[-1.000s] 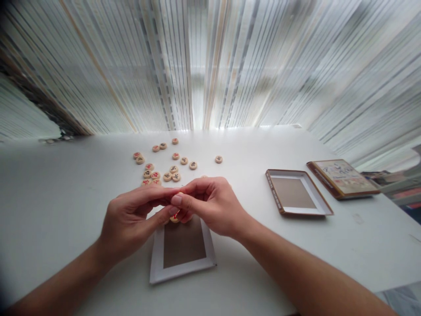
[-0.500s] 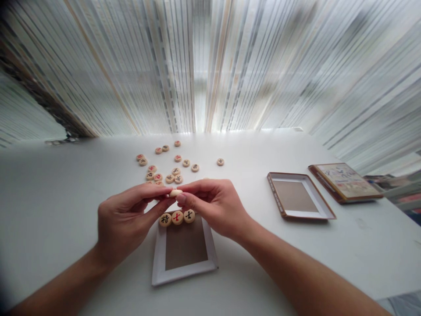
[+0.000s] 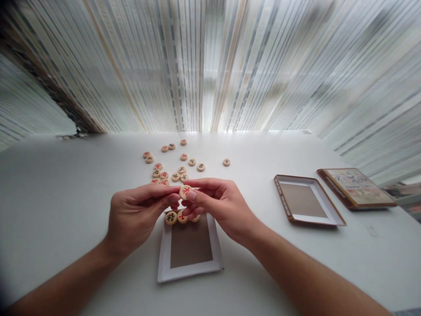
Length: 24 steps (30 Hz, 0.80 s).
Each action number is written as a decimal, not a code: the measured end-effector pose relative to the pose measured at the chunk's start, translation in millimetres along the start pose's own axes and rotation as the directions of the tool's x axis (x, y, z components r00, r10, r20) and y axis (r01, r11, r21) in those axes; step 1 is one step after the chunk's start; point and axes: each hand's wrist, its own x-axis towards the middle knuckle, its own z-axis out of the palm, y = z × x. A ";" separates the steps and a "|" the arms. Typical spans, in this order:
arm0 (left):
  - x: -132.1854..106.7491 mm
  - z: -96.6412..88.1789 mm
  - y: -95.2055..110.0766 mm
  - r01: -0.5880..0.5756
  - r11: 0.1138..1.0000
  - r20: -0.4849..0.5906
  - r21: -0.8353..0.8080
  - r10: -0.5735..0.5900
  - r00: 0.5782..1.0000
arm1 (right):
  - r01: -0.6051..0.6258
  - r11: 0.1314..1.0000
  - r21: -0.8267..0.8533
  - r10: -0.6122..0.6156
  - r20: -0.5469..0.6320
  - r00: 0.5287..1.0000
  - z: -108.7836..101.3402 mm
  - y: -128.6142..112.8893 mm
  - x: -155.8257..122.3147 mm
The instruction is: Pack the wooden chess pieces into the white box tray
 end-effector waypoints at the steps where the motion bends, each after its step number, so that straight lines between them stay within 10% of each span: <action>1: 0.4 0.6 1.0 0.024 1.000 0.000 -0.013 -0.024 1.000 | -0.013 1.000 0.016 0.013 -0.009 1.000 0.6 -1.0 0.4; 24: 1.2 2.8 0.8 0.150 0.988 0.089 0.022 -0.151 0.984 | -0.047 0.998 -0.037 0.047 -0.002 0.999 4.0 -3.6 1.0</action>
